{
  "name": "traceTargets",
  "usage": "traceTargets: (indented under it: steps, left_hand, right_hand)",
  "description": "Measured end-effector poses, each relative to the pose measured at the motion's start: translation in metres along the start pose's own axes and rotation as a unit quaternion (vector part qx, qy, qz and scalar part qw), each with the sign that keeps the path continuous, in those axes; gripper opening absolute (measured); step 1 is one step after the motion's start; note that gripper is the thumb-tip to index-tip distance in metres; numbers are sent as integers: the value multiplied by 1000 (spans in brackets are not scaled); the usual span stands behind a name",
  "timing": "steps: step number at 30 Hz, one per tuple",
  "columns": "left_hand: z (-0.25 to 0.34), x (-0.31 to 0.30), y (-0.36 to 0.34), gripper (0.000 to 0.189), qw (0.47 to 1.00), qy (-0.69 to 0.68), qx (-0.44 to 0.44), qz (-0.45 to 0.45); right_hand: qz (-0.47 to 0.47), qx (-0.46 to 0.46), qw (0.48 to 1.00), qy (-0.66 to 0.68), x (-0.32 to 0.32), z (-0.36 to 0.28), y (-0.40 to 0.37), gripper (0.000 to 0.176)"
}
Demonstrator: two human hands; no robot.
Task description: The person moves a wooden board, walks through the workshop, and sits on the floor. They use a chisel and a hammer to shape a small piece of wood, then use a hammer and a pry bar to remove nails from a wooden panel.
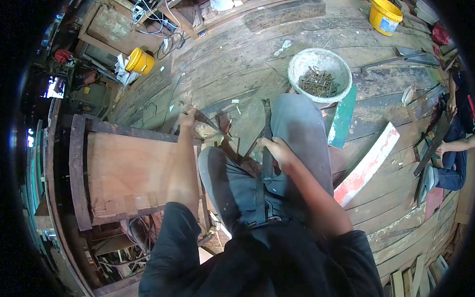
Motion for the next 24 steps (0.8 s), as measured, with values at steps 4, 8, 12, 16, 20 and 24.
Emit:
traceTargets:
  steps: [4,8,12,16,20,24]
  left_hand:
    - [57,-19,-14,43,977,196,42,69]
    - [94,-42,-17,36,956,248,91,127]
    - [154,-7,-85,37,935,299,193,4]
    - [135,2,-139,45,925,251,287,7]
    - [107,22,-191,48,972,128,190,-49]
    - [83,36,-211,53,977,92,177,-80]
  right_hand:
    - [3,-12,999,-37,-7,-6,-8,26]
    - [-22,-19,1000,-12,-5,-8,-7,25]
    - [-5,-5,1000,-21,-4,-9,-1,24]
    - [-26,25,999,-40,-7,0,10,23]
    - [0,12,1000,-28,-7,-2,10,23]
    - [-17,45,998,-45,-7,-1,11,23]
Point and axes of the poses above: each hand's wrist, its own y-axis towards the middle knuckle, its own x-axis out of the palm, z = x × y, the point moved 9 cm from there along y, towards the middle knuckle, and after that the axes turned 6 degrees about -z, right-handed, at the moved point
